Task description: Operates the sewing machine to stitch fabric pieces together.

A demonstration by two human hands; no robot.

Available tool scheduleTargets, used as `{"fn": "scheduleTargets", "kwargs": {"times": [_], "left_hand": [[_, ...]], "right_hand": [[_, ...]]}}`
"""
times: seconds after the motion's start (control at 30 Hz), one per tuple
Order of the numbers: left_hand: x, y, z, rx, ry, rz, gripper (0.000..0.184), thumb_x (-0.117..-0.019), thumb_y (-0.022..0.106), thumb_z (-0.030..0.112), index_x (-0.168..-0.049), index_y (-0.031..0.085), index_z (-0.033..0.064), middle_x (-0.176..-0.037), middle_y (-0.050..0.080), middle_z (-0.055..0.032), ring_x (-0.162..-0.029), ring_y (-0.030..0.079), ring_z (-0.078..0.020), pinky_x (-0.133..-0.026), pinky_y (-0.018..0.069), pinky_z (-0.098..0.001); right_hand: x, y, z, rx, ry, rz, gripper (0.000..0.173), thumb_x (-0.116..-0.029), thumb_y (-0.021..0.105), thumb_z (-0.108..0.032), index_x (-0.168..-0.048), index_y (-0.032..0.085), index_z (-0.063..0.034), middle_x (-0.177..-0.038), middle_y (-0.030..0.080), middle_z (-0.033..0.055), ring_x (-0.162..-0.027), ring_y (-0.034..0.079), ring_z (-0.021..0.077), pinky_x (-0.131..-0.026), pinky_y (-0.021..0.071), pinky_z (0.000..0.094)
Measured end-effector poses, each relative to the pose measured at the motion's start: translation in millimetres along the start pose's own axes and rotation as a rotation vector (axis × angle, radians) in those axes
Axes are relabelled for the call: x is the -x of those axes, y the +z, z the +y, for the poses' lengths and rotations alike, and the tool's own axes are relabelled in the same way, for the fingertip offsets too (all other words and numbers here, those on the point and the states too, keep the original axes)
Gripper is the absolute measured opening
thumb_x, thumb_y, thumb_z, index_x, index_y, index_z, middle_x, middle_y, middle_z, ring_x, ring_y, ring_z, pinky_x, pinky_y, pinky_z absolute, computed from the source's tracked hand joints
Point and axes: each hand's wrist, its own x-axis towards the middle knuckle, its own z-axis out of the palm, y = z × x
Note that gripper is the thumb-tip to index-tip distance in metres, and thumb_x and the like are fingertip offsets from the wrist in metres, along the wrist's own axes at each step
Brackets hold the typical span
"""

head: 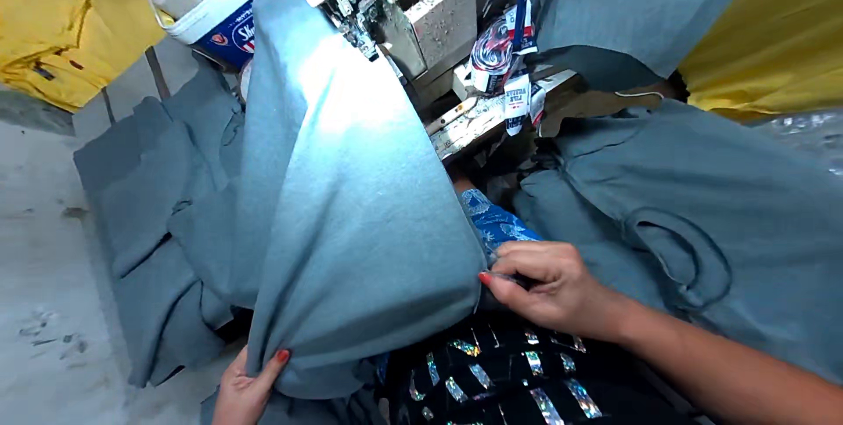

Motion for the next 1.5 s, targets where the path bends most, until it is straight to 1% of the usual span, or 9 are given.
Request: {"fn": "scheduleTargets", "kwargs": {"times": [0.13,0.33,0.5,0.97,1.03,1.1,1.2,1.33,1.5], "left_hand": [[-5,12,3,-0.103,-0.065,-0.033,0.026,-0.0804,0.067,0.003,-0.106,0.065,-0.0034,-0.092,0.073,0.0097,-0.086,0.067,0.0088,-0.083,0.0571,-0.0162],[13,32,95,-0.196,-0.188,0.068,0.024,-0.0777,0.067,-0.011,-0.101,0.064,-0.0157,-0.088,0.071,-0.0063,-0.082,0.063,0.007,-0.082,0.0499,-0.0118],[-8,0,29,-0.146,0.081,-0.035,0.025,-0.0841,0.067,0.002,-0.108,0.065,-0.0062,-0.094,0.074,0.0095,-0.089,0.066,0.0118,-0.086,0.0563,-0.0145],[-95,-37,124,-0.402,0.224,0.107,0.036,-0.088,0.069,0.014,-0.114,0.061,-0.0098,-0.101,0.069,-0.0038,-0.092,0.062,0.0088,-0.087,0.0522,-0.0166],[-114,-41,135,-0.491,0.211,0.206,0.043,-0.0895,0.068,0.023,-0.117,0.061,-0.0089,-0.105,0.068,-0.0119,-0.095,0.063,-0.0027,-0.089,0.0529,-0.0289],[-136,-38,144,-0.568,0.261,0.402,0.048,-0.096,0.065,0.027,-0.123,0.059,-0.0118,-0.111,0.066,-0.0303,-0.104,0.066,-0.0352,-0.091,0.0499,-0.058],[-139,10,158,-0.698,0.492,0.527,0.069,-0.1001,0.06,0.031,-0.144,0.038,-0.018,-0.134,0.048,-0.047,-0.123,0.047,-0.0674,-0.099,0.0356,-0.0777],[-104,155,104,-0.645,0.983,0.33,0.073,-0.0844,0.064,0.072,-0.129,0.06,0.0135,-0.122,0.064,-0.0163,-0.117,0.06,-0.0308,-0.1,0.0438,-0.0473],[-103,162,50,-0.778,0.926,0.26,0.025,-0.0863,0.063,0.005,-0.105,0.077,0.0117,-0.09,0.072,-0.0118,-0.085,0.07,-0.0299,-0.079,0.0524,-0.0515]], "right_hand": [[5,10,28,-0.047,0.268,0.102,0.023,-0.0887,0.065,-0.012,-0.068,0.061,-0.0023,-0.068,0.06,-0.0011,-0.066,0.052,-0.0064,-0.061,0.0413,0.0093],[7,12,18,-0.088,0.218,0.166,0.015,-0.0874,0.068,-0.009,-0.102,0.064,-0.0132,-0.09,0.07,-0.011,-0.079,0.063,-0.0098,-0.072,0.0533,0.0083],[-29,13,38,-0.08,0.173,0.213,0.012,-0.0867,0.067,-0.006,-0.098,0.067,-0.0113,-0.092,0.071,-0.0107,-0.082,0.064,-0.0087,-0.075,0.0545,0.0099],[-158,13,58,-0.059,0.069,0.292,0.009,-0.0901,0.065,-0.002,-0.098,0.067,-0.0006,-0.086,0.069,-0.0039,-0.073,0.06,-0.0083,-0.07,0.0512,0.0092],[-174,12,56,-0.03,0.088,0.305,0.008,-0.0908,0.066,-0.004,-0.099,0.065,-0.0028,-0.075,0.064,-0.0068,-0.063,0.053,-0.0088,-0.062,0.0455,0.0089],[-188,10,51,0.008,0.113,0.293,0.012,-0.0915,0.068,-0.006,-0.102,0.064,-0.0036,-0.07,0.063,-0.007,-0.061,0.054,-0.0071,-0.061,0.0469,0.011],[-201,8,41,0.068,0.19,0.278,0.017,-0.0922,0.068,-0.009,-0.107,0.064,-0.0018,-0.064,0.056,-0.0056,-0.055,0.048,-0.0035,-0.057,0.0439,0.015],[-207,7,40,0.027,0.256,0.254,0.017,-0.0941,0.069,-0.009,-0.107,0.062,-0.0022,-0.063,0.059,-0.0048,-0.053,0.05,-0.0036,-0.057,0.0454,0.0154],[-201,-16,42,-0.057,0.463,0.117,0.042,-0.094,0.073,-0.012,-0.129,0.054,-0.0005,-0.069,0.059,-0.0016,-0.059,0.054,0.0019,-0.064,0.0491,0.021]]}}
